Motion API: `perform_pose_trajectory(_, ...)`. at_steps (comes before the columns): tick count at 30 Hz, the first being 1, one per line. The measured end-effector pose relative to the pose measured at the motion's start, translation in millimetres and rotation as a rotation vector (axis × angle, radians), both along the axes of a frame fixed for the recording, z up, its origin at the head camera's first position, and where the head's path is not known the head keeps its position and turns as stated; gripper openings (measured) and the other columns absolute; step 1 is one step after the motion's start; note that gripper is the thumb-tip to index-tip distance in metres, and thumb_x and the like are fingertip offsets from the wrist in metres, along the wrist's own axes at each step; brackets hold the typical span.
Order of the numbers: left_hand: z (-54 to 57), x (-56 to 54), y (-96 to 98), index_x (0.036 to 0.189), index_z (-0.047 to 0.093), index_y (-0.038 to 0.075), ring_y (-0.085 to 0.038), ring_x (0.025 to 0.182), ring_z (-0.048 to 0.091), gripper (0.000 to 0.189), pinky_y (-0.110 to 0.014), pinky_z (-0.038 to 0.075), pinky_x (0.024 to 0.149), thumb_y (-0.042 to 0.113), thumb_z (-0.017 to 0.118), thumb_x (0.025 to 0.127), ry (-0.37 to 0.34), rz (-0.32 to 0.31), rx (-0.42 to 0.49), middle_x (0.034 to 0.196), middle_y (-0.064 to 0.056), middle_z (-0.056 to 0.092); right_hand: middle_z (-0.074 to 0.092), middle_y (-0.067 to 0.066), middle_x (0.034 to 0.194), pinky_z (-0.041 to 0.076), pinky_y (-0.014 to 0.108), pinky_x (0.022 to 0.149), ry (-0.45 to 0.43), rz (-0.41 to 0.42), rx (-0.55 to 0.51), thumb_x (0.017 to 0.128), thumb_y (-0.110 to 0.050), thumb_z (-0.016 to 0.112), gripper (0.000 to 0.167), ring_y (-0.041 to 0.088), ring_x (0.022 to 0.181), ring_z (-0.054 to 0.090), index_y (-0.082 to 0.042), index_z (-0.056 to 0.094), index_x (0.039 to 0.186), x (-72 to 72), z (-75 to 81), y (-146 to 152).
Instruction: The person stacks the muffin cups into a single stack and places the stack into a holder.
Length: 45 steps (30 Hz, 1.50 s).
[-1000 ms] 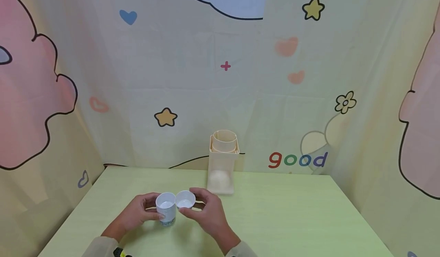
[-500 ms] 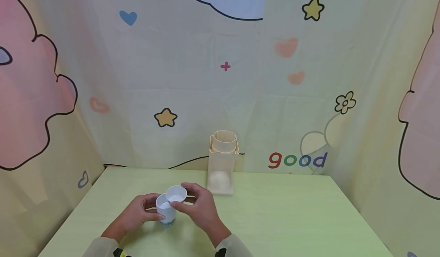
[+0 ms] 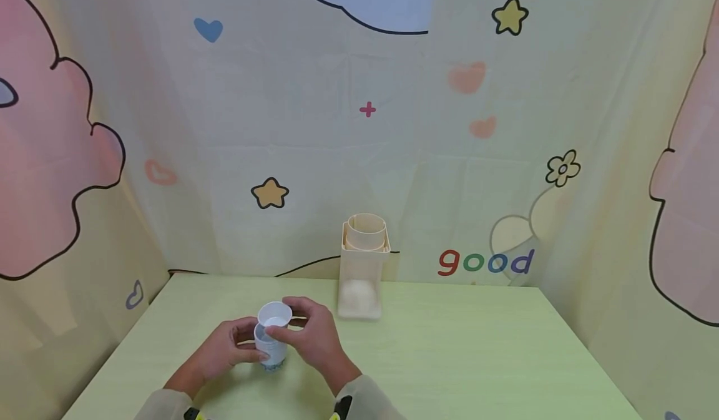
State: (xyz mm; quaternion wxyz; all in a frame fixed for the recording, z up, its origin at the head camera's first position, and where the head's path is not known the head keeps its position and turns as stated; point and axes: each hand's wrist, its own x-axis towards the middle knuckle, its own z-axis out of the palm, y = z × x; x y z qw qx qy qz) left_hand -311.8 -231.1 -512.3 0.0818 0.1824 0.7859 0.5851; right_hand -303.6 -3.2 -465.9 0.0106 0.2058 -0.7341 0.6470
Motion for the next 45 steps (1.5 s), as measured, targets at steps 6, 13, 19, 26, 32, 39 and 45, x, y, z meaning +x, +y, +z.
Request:
perform_pose_trajectory(6,-2.2,-0.5,0.0,0.143,0.053,-0.004,-0.033,0.123,0.066,0.073,-0.032,0.059,0.096,0.021,0.087,0.083,-0.005,-0.005,0.000,0.141,-0.024,0.061,0.075,0.005,0.116,0.059,0.046,0.097,-0.009,-0.003,0.018,0.081,-0.023,0.089,0.052,0.020,0.104,0.071,-0.008,0.069,0.127,-0.8,-5.4,-4)
perform_pose_trajectory(13,1.0,1.1,2.2,0.143,0.053,-0.005,-0.033,0.123,0.066,0.072,-0.031,0.059,0.096,0.020,0.086,0.084,0.002,-0.015,0.006,0.142,-0.026,0.059,0.075,0.000,0.115,0.061,0.038,0.092,-0.020,-0.019,0.079,0.080,-0.027,0.090,0.055,0.019,0.103,0.071,-0.010,0.069,0.128,-1.2,-10.7,-6)
perform_pose_trajectory(19,2.4,1.6,3.2,0.141,0.053,-0.006,-0.029,0.121,0.067,0.069,-0.029,0.059,0.095,0.019,0.086,0.085,0.016,-0.030,0.027,0.140,-0.026,0.060,0.074,0.003,0.116,0.060,0.037,0.092,-0.030,-0.012,0.081,0.081,-0.024,0.089,0.055,0.019,0.105,0.070,-0.008,0.068,0.129,-0.4,-15.4,-5)
perform_pose_trajectory(26,0.3,2.2,2.6,0.139,0.056,-0.003,-0.025,0.120,0.067,0.068,-0.029,0.059,0.096,0.020,0.087,0.083,0.011,-0.008,0.023,0.137,-0.023,0.062,0.075,0.003,0.114,0.060,0.028,0.090,-0.033,-0.003,0.075,0.083,-0.024,0.087,0.048,0.016,0.104,0.071,-0.008,0.071,0.125,1.2,-19.1,-4)
perform_pose_trajectory(32,0.0,4.3,0.5,0.138,0.056,-0.005,-0.009,0.113,0.069,0.064,-0.026,0.058,0.095,0.017,0.085,0.085,0.068,-0.023,0.033,0.135,-0.023,0.063,0.075,0.006,0.116,0.060,0.024,0.089,-0.037,0.019,0.049,0.085,-0.023,0.086,0.049,0.015,0.104,0.072,-0.004,0.070,0.127,1.4,-22.0,-3)
perform_pose_trajectory(39,1.5,6.7,-1.4,0.138,0.054,-0.008,-0.002,0.110,0.067,0.057,-0.021,0.058,0.091,0.012,0.078,0.091,0.137,-0.017,0.067,0.136,-0.032,0.059,0.074,0.008,0.118,0.060,0.022,0.089,-0.019,0.042,0.050,0.086,-0.022,0.085,0.049,0.019,0.105,0.073,-0.003,0.069,0.128,-0.4,-24.8,-1)
perform_pose_trajectory(45,1.9,6.3,-1.9,0.139,0.055,-0.007,-0.001,0.110,0.067,0.054,-0.020,0.058,0.090,0.014,0.076,0.093,0.138,0.003,0.054,0.136,-0.032,0.060,0.074,0.007,0.120,0.061,0.024,0.088,-0.019,0.047,0.076,0.086,-0.022,0.085,0.047,0.019,0.104,0.074,-0.005,0.071,0.127,-1.2,-23.4,0)
